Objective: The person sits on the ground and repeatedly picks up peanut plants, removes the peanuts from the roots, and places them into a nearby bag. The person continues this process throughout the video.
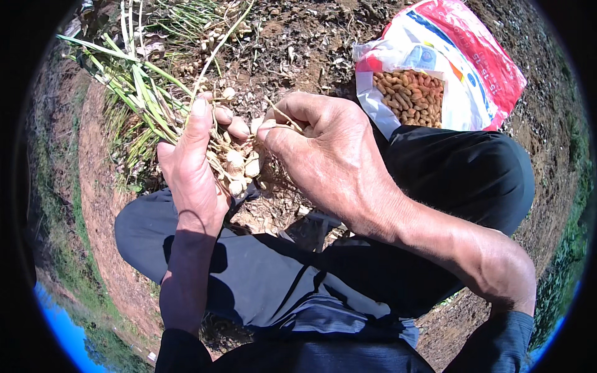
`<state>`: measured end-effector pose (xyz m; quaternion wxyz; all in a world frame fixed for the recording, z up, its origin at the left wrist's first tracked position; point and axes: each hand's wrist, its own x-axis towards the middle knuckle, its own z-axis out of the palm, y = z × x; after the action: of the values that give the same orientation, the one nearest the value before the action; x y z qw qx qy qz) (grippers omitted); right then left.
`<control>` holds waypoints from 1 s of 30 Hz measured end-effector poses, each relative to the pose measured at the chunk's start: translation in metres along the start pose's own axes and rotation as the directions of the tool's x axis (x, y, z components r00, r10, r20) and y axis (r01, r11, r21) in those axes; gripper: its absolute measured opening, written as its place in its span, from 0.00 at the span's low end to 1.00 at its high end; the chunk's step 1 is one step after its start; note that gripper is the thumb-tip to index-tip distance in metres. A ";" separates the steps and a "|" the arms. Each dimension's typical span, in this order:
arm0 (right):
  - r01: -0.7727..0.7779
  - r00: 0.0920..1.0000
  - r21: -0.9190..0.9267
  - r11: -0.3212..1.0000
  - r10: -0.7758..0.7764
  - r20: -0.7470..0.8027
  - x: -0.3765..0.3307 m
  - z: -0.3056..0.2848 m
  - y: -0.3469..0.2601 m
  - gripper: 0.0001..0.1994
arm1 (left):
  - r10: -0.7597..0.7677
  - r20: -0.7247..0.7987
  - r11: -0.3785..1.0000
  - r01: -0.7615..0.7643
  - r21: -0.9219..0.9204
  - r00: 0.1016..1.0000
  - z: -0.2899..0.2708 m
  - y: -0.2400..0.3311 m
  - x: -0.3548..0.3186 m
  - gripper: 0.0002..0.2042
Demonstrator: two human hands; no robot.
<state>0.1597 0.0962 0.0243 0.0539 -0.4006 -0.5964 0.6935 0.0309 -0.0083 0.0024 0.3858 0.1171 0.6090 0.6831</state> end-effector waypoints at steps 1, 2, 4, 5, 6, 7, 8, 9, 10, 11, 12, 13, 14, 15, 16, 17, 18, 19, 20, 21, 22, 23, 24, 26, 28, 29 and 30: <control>0.010 1.000 0.015 1.000 -0.010 0.001 0.001 0.002 0.002 0.09 | 0.123 -0.054 0.992 -0.121 0.038 0.991 0.002 -0.010 0.005 0.18; 0.021 1.000 0.026 0.999 -0.021 -0.003 0.002 0.003 0.005 0.09 | 0.087 -0.034 0.995 -0.086 0.044 0.996 0.002 -0.006 0.002 0.19; 0.056 0.998 0.072 0.996 -0.057 0.011 -0.001 0.002 0.002 0.08 | 0.036 -0.030 0.999 -0.036 -0.009 0.999 0.005 0.000 0.000 0.19; 0.047 0.999 0.086 0.995 -0.049 0.024 0.001 0.003 0.003 0.08 | 0.019 -0.057 0.998 -0.023 -0.056 0.998 0.005 0.000 0.000 0.19; 0.037 0.999 0.098 0.994 -0.041 0.035 0.003 0.004 0.004 0.08 | 0.016 -0.050 0.998 -0.019 -0.064 0.999 0.002 -0.001 -0.001 0.20; 0.027 0.998 0.111 0.993 -0.032 0.046 0.005 0.005 0.006 0.08 | 0.017 -0.020 0.998 -0.018 -0.053 1.000 -0.002 -0.003 0.000 0.20; -0.033 0.999 0.142 0.989 0.027 0.047 0.005 0.004 0.006 0.07 | 0.020 0.022 0.998 -0.019 -0.054 1.000 -0.003 -0.005 0.001 0.20; -0.073 0.996 0.221 0.973 0.060 0.065 0.004 0.001 0.005 0.07 | 0.022 0.065 0.998 -0.018 -0.055 0.998 -0.003 -0.006 0.002 0.20; -0.113 0.992 0.297 0.948 0.092 0.083 0.003 -0.002 0.004 0.06 | -0.012 0.081 0.995 0.020 -0.100 0.997 -0.002 -0.006 0.003 0.19; -0.157 0.986 0.376 0.913 0.120 0.119 0.003 -0.003 0.005 0.06 | -0.047 0.086 0.989 0.058 -0.134 0.995 -0.002 -0.004 0.003 0.19; -0.169 0.985 0.397 0.902 0.136 0.110 0.004 -0.002 0.007 0.05 | -0.081 0.093 0.981 0.096 -0.167 0.992 -0.002 -0.003 0.003 0.19; -0.149 0.987 0.449 0.881 0.157 0.020 0.005 -0.003 0.002 0.05 | -0.115 0.102 0.971 0.134 -0.200 0.988 -0.002 -0.002 0.002 0.19; -0.056 0.998 0.480 0.875 0.053 0.020 0.012 -0.011 -0.003 0.06 | -0.144 0.083 0.954 0.160 -0.255 0.986 -0.003 0.005 -0.003 0.18; 0.035 0.999 0.512 0.859 -0.048 0.012 0.019 -0.018 -0.007 0.06 | -0.164 0.117 0.921 0.194 -0.339 0.980 -0.008 0.006 -0.006 0.17; 0.074 0.997 0.464 0.883 -0.055 -0.054 0.017 -0.017 -0.017 0.06 | -0.140 0.093 0.938 0.162 -0.307 0.986 -0.011 0.008 -0.009 0.17; 0.059 0.997 0.434 0.899 -0.034 -0.064 0.017 -0.020 -0.015 0.07 | -0.123 0.086 0.949 0.142 -0.281 0.989 -0.011 0.002 -0.008 0.16; 0.040 0.999 0.422 0.906 -0.023 -0.045 0.015 -0.023 -0.010 0.08 | -0.086 0.081 0.974 0.101 -0.203 0.993 -0.014 -0.006 -0.001 0.16; 0.020 1.000 0.409 0.913 -0.011 -0.024 0.012 -0.025 -0.003 0.09 | -0.091 0.079 0.967 0.107 -0.230 0.993 -0.013 -0.008 0.001 0.16; 0.005 0.998 0.433 0.901 -0.032 0.055 0.008 -0.025 0.002 0.11 | -0.111 0.106 0.942 0.139 -0.305 0.988 -0.017 -0.005 0.002 0.16; -0.103 0.994 0.431 0.897 0.084 0.063 0.003 -0.020 -0.002 0.09 | -0.128 0.134 0.911 0.170 -0.377 0.983 -0.020 -0.002 0.003 0.16; -0.127 0.992 0.409 0.904 0.106 0.073 0.001 -0.017 0.000 0.09 | -0.143 0.121 0.908 0.179 -0.378 0.982 -0.022 0.001 0.004 0.16; -0.148 0.989 0.380 0.913 0.128 0.078 -0.001 -0.016 0.000 0.08 | -0.185 0.024 0.908 0.180 -0.378 0.982 -0.016 0.002 0.005 0.17; -0.154 0.975 0.382 0.911 0.076 0.210 0.000 -0.019 0.002 0.06 | -0.165 -0.001 0.944 0.158 -0.290 0.986 -0.015 0.002 0.006 0.17; -0.182 0.966 0.355 0.917 0.100 0.236 -0.012 -0.014 -0.007 0.09 | -0.136 -0.118 0.978 0.114 -0.177 0.984 -0.004 0.002 0.006 0.19; -0.141 0.965 0.339 0.930 0.053 0.258 -0.013 -0.005 -0.006 0.12 | -0.142 -0.151 0.985 0.125 -0.115 0.978 -0.004 0.000 0.007 0.20; -0.139 0.964 0.222 0.965 0.080 0.254 -0.018 -0.005 -0.012 0.12 | -0.136 -0.166 0.990 0.126 -0.065 0.977 -0.003 -0.001 0.006 0.21; 0.009 0.972 0.142 0.990 -0.042 0.231 -0.017 -0.001 -0.005 0.12 | -0.122 -0.149 0.987 0.136 0.085 0.981 -0.006 0.000 0.004 0.23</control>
<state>0.1695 0.0893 0.0372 0.0206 -0.3039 -0.5538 0.7750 0.0244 -0.0099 -0.0007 0.3785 0.0464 0.6731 0.6336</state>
